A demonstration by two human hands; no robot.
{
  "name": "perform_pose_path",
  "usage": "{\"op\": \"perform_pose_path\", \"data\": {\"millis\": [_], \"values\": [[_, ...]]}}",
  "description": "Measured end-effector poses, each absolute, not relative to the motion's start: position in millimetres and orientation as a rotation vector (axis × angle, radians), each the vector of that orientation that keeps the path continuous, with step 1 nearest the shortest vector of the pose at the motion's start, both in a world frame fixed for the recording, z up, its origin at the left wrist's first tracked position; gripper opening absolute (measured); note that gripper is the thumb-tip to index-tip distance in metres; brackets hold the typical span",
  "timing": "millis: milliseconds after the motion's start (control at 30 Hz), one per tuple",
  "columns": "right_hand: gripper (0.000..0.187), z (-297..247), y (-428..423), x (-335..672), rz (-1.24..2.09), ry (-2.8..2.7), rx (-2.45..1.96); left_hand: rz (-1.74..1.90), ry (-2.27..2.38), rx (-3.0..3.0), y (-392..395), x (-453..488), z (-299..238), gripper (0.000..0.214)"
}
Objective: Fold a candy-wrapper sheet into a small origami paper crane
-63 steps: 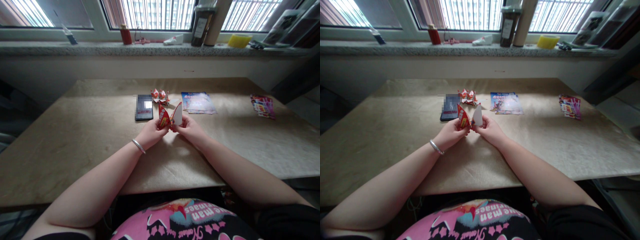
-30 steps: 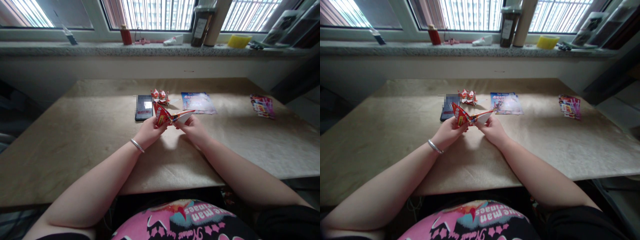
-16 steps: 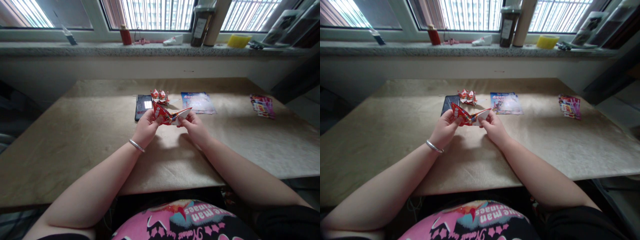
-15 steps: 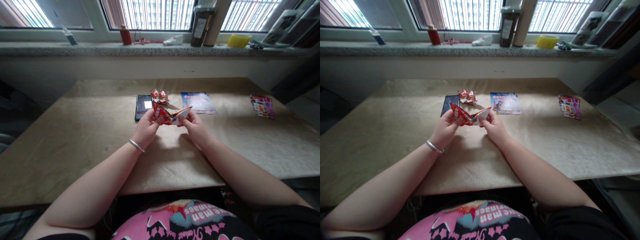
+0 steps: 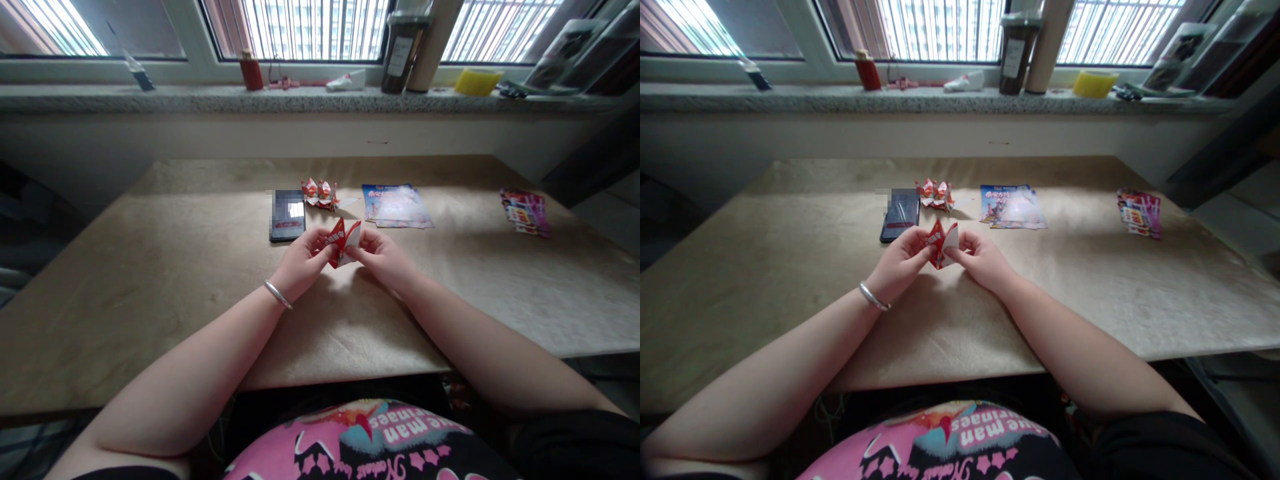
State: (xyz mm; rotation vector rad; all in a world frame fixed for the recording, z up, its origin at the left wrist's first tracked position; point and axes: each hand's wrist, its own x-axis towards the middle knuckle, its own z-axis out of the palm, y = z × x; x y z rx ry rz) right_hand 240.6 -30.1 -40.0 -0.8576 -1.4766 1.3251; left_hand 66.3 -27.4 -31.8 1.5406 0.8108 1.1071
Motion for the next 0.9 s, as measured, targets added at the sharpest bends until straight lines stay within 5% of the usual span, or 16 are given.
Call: {"op": "perform_pose_path", "data": {"millis": [900], "values": [[0.031, -28.9, -38.8, 238.0, 1.099, -1.436, -0.927, 1.113, 0.861, 1.467, -29.6, 68.7, -28.7, 0.024]]}}
